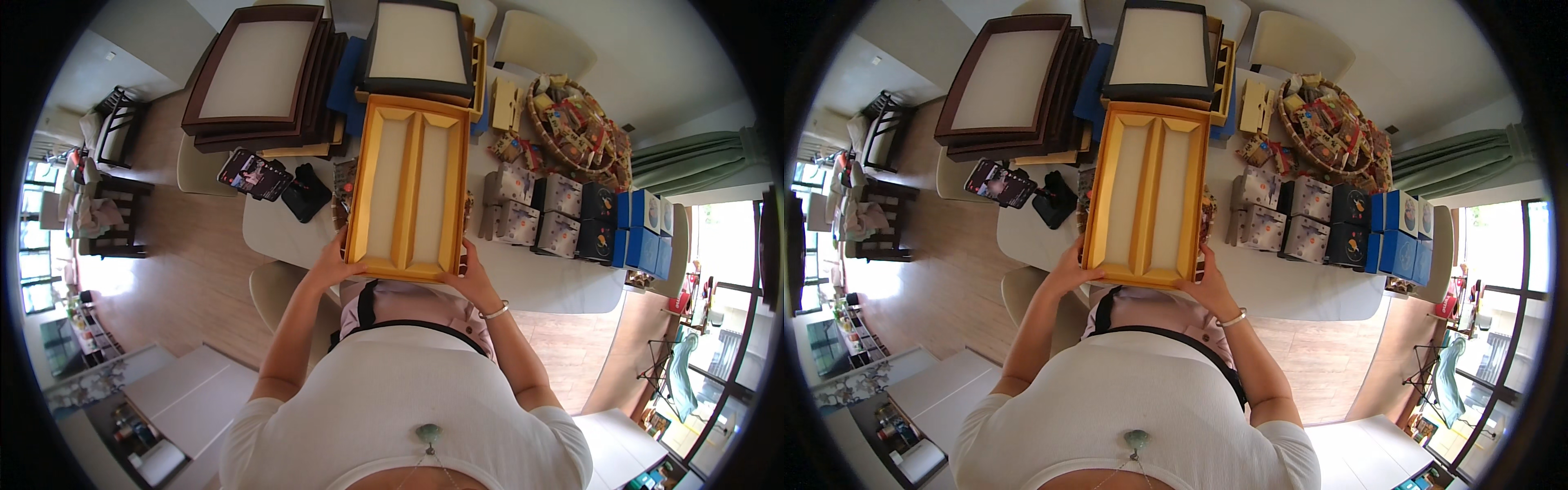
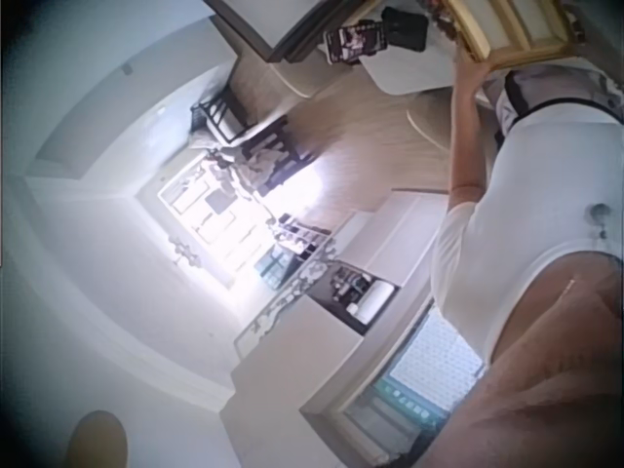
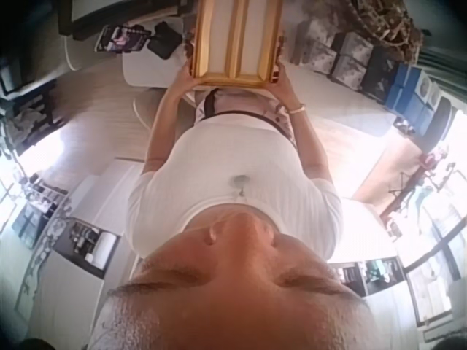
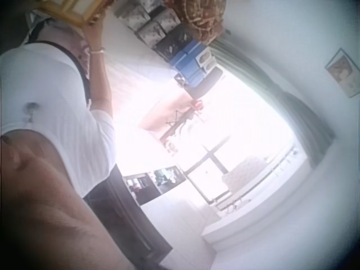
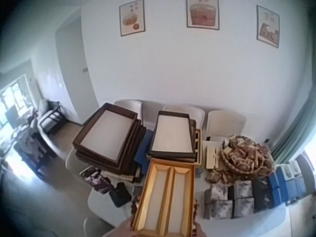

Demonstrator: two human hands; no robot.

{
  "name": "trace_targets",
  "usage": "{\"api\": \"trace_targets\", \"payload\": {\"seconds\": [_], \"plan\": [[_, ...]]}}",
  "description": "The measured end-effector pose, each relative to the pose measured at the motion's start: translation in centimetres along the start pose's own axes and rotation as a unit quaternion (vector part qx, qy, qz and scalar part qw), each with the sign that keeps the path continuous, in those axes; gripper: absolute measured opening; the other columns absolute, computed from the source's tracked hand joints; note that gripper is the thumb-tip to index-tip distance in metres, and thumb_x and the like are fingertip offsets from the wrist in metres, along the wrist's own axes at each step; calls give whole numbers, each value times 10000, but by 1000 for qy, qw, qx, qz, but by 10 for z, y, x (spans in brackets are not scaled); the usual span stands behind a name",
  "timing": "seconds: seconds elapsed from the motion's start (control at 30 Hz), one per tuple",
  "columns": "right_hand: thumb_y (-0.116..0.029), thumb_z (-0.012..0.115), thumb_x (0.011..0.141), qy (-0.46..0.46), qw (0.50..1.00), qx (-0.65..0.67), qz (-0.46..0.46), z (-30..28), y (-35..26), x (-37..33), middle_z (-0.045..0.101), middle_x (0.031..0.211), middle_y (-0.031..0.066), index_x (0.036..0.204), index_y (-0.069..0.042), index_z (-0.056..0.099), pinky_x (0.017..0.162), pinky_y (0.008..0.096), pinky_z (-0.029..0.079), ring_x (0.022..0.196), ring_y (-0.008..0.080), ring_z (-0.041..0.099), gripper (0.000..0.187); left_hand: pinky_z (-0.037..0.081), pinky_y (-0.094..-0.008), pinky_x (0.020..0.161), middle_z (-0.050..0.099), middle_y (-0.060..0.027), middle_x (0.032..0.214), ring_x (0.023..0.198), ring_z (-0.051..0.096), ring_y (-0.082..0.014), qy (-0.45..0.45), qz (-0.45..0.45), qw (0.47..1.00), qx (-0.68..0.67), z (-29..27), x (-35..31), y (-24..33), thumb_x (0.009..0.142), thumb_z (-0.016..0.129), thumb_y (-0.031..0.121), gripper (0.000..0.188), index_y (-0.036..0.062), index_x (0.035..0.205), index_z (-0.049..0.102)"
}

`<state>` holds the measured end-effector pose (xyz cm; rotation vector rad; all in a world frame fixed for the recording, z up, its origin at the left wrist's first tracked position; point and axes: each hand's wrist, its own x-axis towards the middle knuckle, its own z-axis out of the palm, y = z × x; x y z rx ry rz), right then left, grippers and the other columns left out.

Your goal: The person assembles small blue and white cardboard boxes by folding flaps and snapping them into shape. They then arrange the finished boxes on a table alongside other packaging materials, including a basket of snacks and wooden trays.

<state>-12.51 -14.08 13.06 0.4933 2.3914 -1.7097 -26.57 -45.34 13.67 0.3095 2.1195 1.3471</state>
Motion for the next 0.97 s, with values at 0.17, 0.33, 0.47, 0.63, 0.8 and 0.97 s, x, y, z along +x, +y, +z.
{"api": "trace_targets", "payload": {"seconds": [0.17,0.33,0.47,0.63,0.8,0.97], "plan": [[-171,830,690,3,999,-12,39,3,-9,1,662,1087,231,1485,-8,226,839,377,535,921,333,683,1012,476,-366,982,630,-193,1232,1144,615,-299,-2,-54,993,107,3,-5,40,631,872,155,926,8,1418,407],[-258,818,738,12,997,-77,-15,-1,10,7,670,1096,241,1472,23,241,819,382,541,936,338,688,975,495,-390,944,661,-184,1184,1094,644,-306,25,26,983,178,-4,0,28,685,846,285,806,-3,1351,495],[-311,763,810,44,997,-67,8,-24,-28,35,650,1142,261,1456,45,260,774,422,554,945,363,687,892,522,-457,858,668,-255,1062,1012,652,-389,149,22,971,188,-2,31,35,798,736,333,685,-29,1326,490],[-271,706,848,74,974,-210,33,-22,-60,69,596,1244,246,1432,40,336,786,440,555,983,414,656,758,535,-489,818,673,-269,989,917,662,-412,103,-88,949,286,3,64,70,883,613,327,621,-39,1359,454],[-265,634,909,208,886,-385,-153,1,-112,91,340,1498,267,1474,-26,333,1090,470,351,1385,383,357,683,530,-491,839,665,-259,1044,957,654,-391,118,-62,936,325,8,67,51,894,579,302,646,-14,1424,387],[-307,603,938,118,856,-442,-241,43,-138,159,136,1618,195,1533,-70,272,1190,570,113,1508,351,104,721,515,-503,877,649,-245,1124,1009,638,-397,126,-64,931,337,9,58,57,895,580,305,686,27,1476,343]]}}
